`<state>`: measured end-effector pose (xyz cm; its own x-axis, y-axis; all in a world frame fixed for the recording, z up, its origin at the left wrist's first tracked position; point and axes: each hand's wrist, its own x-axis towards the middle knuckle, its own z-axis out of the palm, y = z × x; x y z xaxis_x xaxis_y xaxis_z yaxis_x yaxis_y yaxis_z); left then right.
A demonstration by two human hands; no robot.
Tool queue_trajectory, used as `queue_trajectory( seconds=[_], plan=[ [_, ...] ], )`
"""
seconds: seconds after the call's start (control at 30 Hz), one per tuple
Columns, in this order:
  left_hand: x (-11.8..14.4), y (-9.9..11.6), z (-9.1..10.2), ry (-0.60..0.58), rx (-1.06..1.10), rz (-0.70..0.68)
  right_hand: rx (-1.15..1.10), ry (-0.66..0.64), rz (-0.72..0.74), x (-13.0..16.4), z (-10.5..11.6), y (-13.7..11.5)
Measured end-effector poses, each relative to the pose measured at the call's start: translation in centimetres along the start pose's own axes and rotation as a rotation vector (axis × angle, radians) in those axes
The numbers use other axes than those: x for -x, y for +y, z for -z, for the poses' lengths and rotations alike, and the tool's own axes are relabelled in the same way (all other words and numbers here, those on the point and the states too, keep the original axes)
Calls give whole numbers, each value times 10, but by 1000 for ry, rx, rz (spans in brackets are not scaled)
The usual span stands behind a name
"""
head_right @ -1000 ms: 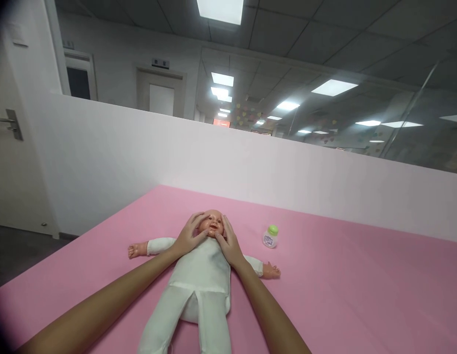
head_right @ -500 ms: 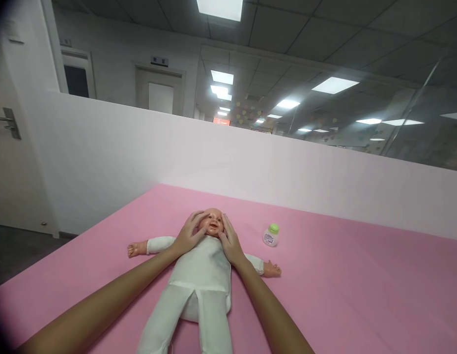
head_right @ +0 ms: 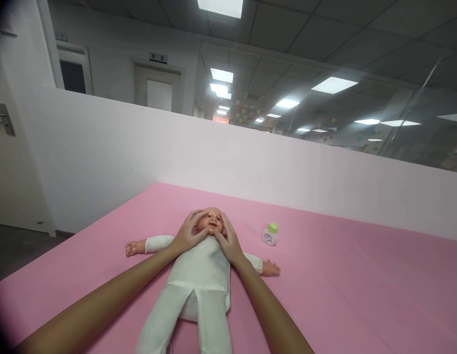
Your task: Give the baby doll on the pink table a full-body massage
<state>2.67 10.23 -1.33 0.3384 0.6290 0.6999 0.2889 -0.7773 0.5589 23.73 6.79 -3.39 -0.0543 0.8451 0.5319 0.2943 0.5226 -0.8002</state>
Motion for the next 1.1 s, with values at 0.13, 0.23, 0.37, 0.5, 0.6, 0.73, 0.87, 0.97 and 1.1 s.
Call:
queue_trajectory(
  seconds=[0.13, 0.23, 0.37, 0.5, 0.6, 0.73, 0.87, 0.97, 1.1],
  plan=[
    [0, -1, 0, -3, 4, -10, 7, -2, -2, 0, 0, 1],
    [0, -3, 0, -7, 5, -13, 4, -11, -1, 0, 1, 2],
    [0, -5, 0, -13, 3, -10, 4, -11, -1, 0, 0, 3],
    [-1, -6, -1, -28, 24, -5, 4, 4, 10, -1, 1, 4],
    [-1, -5, -1, -20, 15, 4, -8, 2, 9, -1, 1, 3],
    [0, -4, -1, -27, 5, 7, -11, 8, -3, 0, 1, 1],
    [0, -6, -1, -19, 0, -5, -16, 5, 7, 0, 1, 1],
    [0, -6, -1, -13, -8, -2, -12, 1, 8, 0, 1, 1],
    [-1, -6, -1, -22, -3, -6, -11, 7, 11, 0, 1, 0]
  ],
)
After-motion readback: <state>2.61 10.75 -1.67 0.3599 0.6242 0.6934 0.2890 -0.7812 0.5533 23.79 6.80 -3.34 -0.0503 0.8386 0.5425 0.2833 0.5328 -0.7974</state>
